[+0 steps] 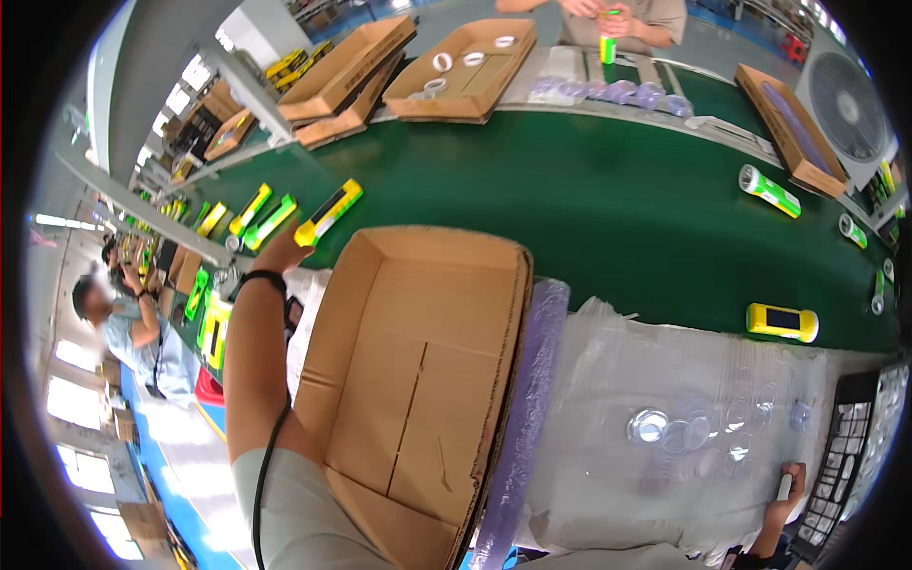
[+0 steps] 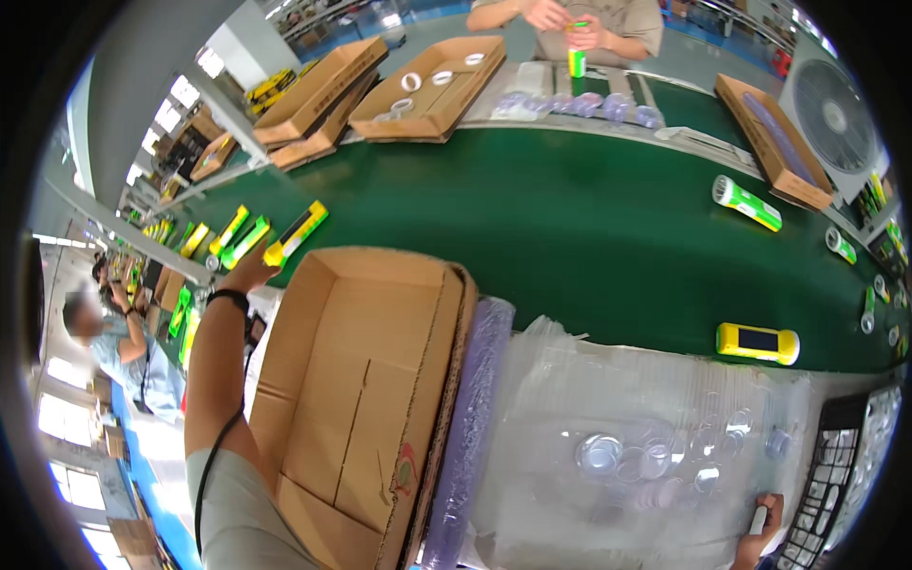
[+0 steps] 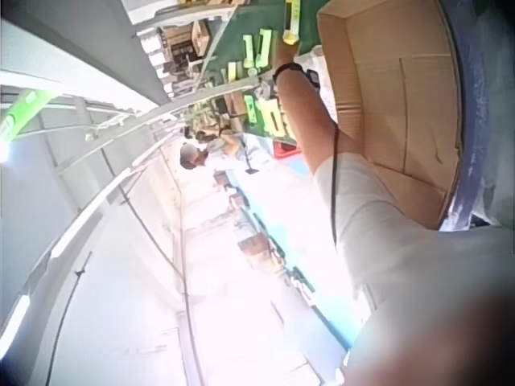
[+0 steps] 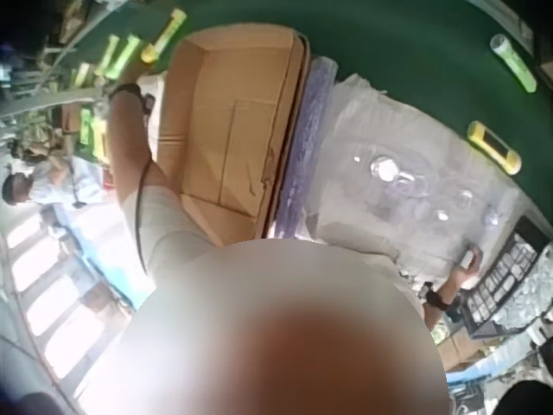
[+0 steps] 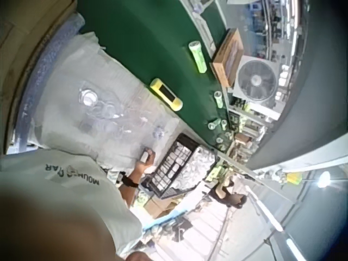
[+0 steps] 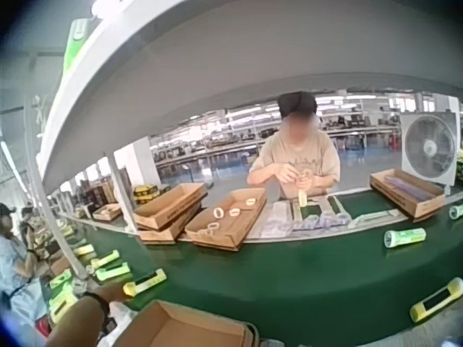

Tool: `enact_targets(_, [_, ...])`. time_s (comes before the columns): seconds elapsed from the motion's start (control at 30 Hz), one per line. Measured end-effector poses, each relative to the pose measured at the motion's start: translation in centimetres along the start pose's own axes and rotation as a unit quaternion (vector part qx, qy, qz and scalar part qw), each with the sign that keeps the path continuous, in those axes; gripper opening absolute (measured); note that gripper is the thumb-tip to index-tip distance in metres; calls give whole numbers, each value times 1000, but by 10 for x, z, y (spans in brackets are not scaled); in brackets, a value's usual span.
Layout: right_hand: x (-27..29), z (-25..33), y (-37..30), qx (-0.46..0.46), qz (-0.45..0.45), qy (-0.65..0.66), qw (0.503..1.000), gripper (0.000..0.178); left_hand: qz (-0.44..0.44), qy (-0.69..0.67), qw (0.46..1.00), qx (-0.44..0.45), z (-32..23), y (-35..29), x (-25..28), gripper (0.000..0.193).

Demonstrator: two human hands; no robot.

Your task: Assemble flashlight components by attaching the front housing and lens to the main body.

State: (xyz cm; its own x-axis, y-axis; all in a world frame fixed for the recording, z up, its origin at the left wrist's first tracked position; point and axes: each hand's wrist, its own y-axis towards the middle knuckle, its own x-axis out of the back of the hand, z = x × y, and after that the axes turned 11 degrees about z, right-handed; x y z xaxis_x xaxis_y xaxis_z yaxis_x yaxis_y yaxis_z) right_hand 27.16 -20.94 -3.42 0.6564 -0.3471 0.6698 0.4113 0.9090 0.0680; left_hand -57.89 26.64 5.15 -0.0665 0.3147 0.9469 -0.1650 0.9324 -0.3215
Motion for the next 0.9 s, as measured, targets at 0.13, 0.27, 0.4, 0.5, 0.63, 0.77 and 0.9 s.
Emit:
enact_targets(0.13, [-7, 12, 3, -15, -21, -41, 999, 8, -54, 25, 997, 57, -39, 5, -16, 59])
enact_targets(0.27, [-13, 22, 8, 24, 3, -26, 999, 8, -21, 29, 998, 43, -21, 7, -20, 37])
enact_targets(0.4, [-12, 15, 3, 22, -13, -5, 1000, 11, -76, 17, 994, 79, -60, -8, -31, 73])
enact_targets(0.5, [-10, 18, 4, 26, -20, -13, 999, 10, 41, 21, 988, 148, -68, -10, -16, 63])
enact_targets(0.63, [-10, 10, 5, 44, -13, 3, 999, 12, -97, -9, 993, 62, -61, -21, 15, 64])
enact_targets(0.77, [3, -5, -1, 46, -12, 26, 999, 12, -288, 22, 954, -76, -81, -71, 102, 52])
enact_targets(0.9, [10, 30, -8, 200, -97, 20, 975, 17, -350, 58, 915, -191, -178, -192, 167, 49])
